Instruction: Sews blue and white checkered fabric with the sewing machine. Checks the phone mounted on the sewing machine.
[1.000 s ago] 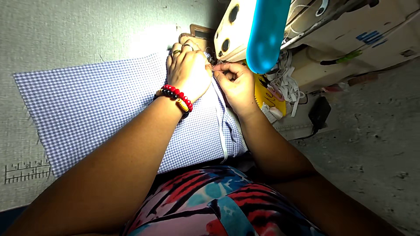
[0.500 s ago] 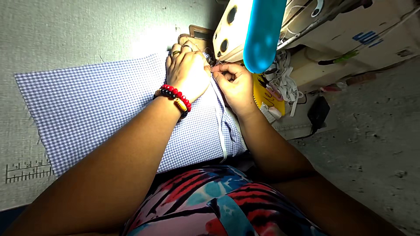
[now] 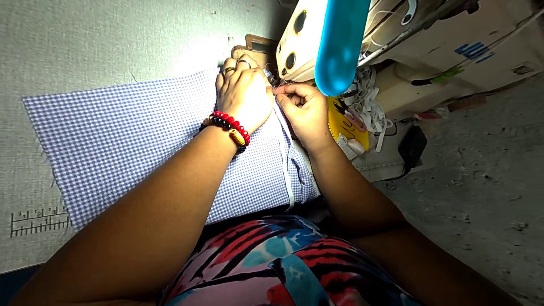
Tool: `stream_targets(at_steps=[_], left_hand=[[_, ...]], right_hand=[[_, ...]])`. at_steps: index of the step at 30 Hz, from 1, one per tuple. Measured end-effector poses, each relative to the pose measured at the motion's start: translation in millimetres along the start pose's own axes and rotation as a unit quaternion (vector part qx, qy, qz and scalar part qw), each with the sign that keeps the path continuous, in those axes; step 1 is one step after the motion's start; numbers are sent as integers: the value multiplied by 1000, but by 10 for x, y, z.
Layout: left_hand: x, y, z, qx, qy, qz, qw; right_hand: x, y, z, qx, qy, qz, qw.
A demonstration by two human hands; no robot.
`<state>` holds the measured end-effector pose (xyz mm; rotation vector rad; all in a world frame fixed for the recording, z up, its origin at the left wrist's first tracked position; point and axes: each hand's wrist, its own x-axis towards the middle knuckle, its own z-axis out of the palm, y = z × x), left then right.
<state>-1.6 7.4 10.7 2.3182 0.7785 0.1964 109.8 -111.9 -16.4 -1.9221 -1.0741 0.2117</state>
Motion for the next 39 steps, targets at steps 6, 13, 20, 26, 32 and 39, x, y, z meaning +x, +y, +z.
stream_targets(at_steps=[6, 13, 20, 26, 32, 39], left_hand=[[-13, 8, 0, -2, 4, 5, 1000], [-20, 0, -16, -13, 10, 2, 1000], [-15, -1, -15, -15, 15, -3, 1000], [-24, 14, -25, -15, 9, -8, 1000], [-21, 17, -5, -7, 10, -7, 1000], [-26, 35, -8, -9, 6, -17, 1000]], right_hand=[[-11, -14, 7, 5, 9, -6, 1000], [-10, -23, 8, -2, 13, -17, 1000], [-14, -14, -7, 22, 5, -13, 1000], [-15, -3, -13, 16, 3, -5, 1000], [-16, 8, -18, 14, 2, -5, 1000], [-16, 0, -22, 9, -1, -9, 1000]])
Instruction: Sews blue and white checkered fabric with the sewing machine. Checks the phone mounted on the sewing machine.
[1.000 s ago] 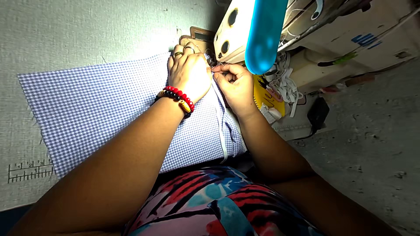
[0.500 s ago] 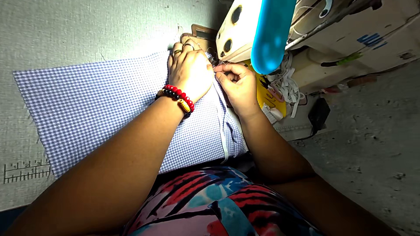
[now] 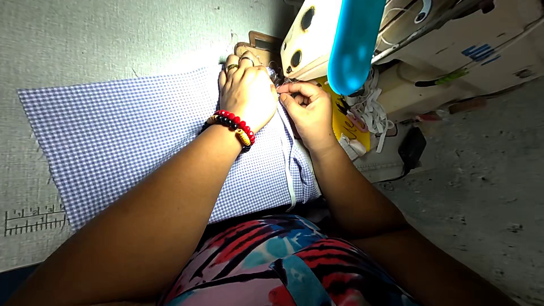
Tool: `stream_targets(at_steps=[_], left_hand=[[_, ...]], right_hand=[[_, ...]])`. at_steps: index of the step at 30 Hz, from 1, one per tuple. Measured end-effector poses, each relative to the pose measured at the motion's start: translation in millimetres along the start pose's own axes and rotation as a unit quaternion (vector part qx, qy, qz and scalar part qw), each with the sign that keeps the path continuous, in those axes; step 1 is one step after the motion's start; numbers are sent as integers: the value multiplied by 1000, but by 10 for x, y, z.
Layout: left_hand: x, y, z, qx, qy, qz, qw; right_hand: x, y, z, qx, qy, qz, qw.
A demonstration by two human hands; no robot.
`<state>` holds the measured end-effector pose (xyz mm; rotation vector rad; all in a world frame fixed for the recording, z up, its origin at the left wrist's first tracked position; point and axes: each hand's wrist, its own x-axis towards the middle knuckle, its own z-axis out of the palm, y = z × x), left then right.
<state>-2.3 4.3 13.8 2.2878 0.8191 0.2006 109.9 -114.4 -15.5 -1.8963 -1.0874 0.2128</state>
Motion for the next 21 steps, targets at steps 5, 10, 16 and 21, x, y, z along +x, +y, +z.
stream_targets(at_steps=[5, 10, 16, 21], left_hand=[[9, -5, 9, 5, 1, 2, 1000], [1, 8, -4, -1, 1, -1, 1000], [9, 4, 3, -1, 2, 1, 1000], [2, 3, -14, 3, -6, 7, 1000]], right_hand=[[0, 4, 5, -10, 2, -8, 1000], [1, -2, 11, -14, 6, 5, 1000], [7, -26, 26, -16, 11, 14, 1000], [16, -26, 38, -10, 13, 8, 1000]])
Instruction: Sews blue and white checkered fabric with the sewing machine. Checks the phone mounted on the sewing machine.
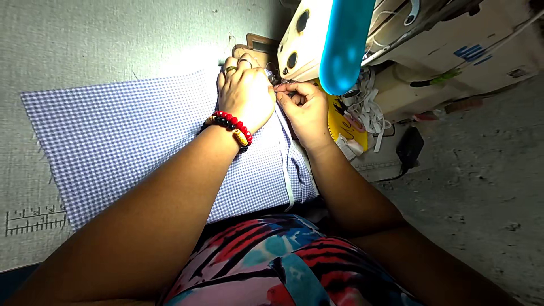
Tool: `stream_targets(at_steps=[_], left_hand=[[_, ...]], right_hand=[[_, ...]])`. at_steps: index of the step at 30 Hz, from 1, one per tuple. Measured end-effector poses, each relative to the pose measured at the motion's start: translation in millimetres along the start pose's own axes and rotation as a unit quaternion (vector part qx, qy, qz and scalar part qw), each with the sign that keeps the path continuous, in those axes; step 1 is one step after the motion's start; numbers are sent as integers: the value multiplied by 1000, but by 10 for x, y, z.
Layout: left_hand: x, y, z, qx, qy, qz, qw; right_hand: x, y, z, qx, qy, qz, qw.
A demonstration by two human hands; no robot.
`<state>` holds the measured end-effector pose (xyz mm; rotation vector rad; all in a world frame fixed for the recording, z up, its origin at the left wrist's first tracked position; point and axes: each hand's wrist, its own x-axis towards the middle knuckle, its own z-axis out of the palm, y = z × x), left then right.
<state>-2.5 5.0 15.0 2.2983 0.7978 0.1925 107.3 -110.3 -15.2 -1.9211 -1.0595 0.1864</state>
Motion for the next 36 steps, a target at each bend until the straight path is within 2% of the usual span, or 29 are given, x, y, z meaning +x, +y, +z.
stream_targets(at_steps=[7, 10, 12, 14, 16, 17, 19, 20, 26, 29, 31, 33, 35, 36], left_hand=[[-27, -101, 52, -14, 18, 21, 1000], [64, -309, 236, -34, 80, 105, 991], [125, -381, 288, -51, 90, 120, 987], [103, -455, 293, -99, 97, 101, 985], [69, -382, 221, -107, 100, 73, 987], [43, -302, 168, -102, 92, 52, 989], [-29, -156, 79, -90, 78, 18, 993], [-68, -97, 41, -84, 76, 5, 994], [-341, 140, -183, -4, 37, -11, 999], [-504, 123, -198, -23, 42, 15, 999], [-612, 75, -153, -78, 55, 45, 994], [-721, 104, -135, -131, 64, 57, 988], [-822, 235, -153, -165, 71, 48, 982], [-878, 300, -167, -177, 66, 29, 982]], right_hand=[[-57, -41, 69, 26, 12, 22, 999], [-151, -90, -19, 6, 58, 2, 998], [-195, -127, -293, -104, 89, -8, 991], [-273, -241, -641, -246, 117, -12, 962], [-363, -204, -966, -350, 106, 32, 930], [-398, -154, -1108, -373, 68, 78, 922], [-447, -32, -1302, -370, -54, 173, 911], [-475, 43, -1332, -360, -89, 188, 910], [-488, 134, -1355, -378, -104, 125, 911], [-407, 101, -1366, -377, -109, 115, 913], [-428, 34, -1348, -347, -61, 115, 929], [-524, -47, -1296, -292, 25, 85, 952], [-648, -99, -1231, -213, 109, 2, 971], [-709, -148, -1211, -159, 107, -26, 981]])
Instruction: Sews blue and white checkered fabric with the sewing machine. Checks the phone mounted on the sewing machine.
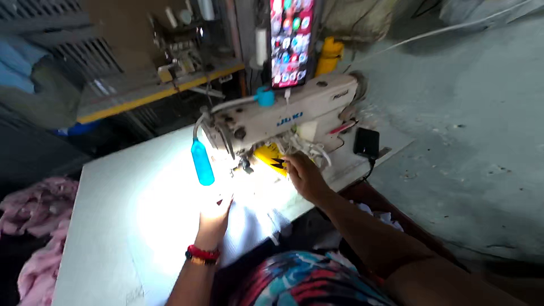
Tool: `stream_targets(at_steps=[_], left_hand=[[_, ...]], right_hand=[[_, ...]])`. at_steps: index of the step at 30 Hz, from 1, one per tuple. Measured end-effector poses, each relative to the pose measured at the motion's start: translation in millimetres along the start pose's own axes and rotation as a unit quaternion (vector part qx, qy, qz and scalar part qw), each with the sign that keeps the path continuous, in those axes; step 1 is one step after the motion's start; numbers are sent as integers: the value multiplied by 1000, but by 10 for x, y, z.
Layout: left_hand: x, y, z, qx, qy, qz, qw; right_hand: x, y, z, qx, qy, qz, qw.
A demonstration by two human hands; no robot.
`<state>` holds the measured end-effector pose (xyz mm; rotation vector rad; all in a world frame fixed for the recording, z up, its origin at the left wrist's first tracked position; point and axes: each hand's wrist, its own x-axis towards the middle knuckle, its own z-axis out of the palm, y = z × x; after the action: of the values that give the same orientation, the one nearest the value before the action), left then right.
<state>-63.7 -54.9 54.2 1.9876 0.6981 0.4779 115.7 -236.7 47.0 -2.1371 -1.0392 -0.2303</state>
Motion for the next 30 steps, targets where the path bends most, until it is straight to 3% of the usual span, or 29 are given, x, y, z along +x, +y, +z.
stream_targets(at_steps=[3, 10, 21, 26, 30], left_hand=[[-145, 138, -33, -78, -36, -104, 991], [-312, 220, -40, -252, -93, -132, 954], [-334, 263, 5, -436, -56, -202, 875], [-360, 248, 22, -428, -55, -203, 879], [-350, 267, 11, -352, -55, -142, 924]], right_hand=[[-115, -217, 21, 171, -65, -5, 983], [-66, -571, 161, 299, -67, -61, 950], [-170, -669, 223, 252, -31, -147, 956], [-214, -728, 329, 162, -15, -134, 978], [-191, -704, 313, 163, -14, -167, 972]])
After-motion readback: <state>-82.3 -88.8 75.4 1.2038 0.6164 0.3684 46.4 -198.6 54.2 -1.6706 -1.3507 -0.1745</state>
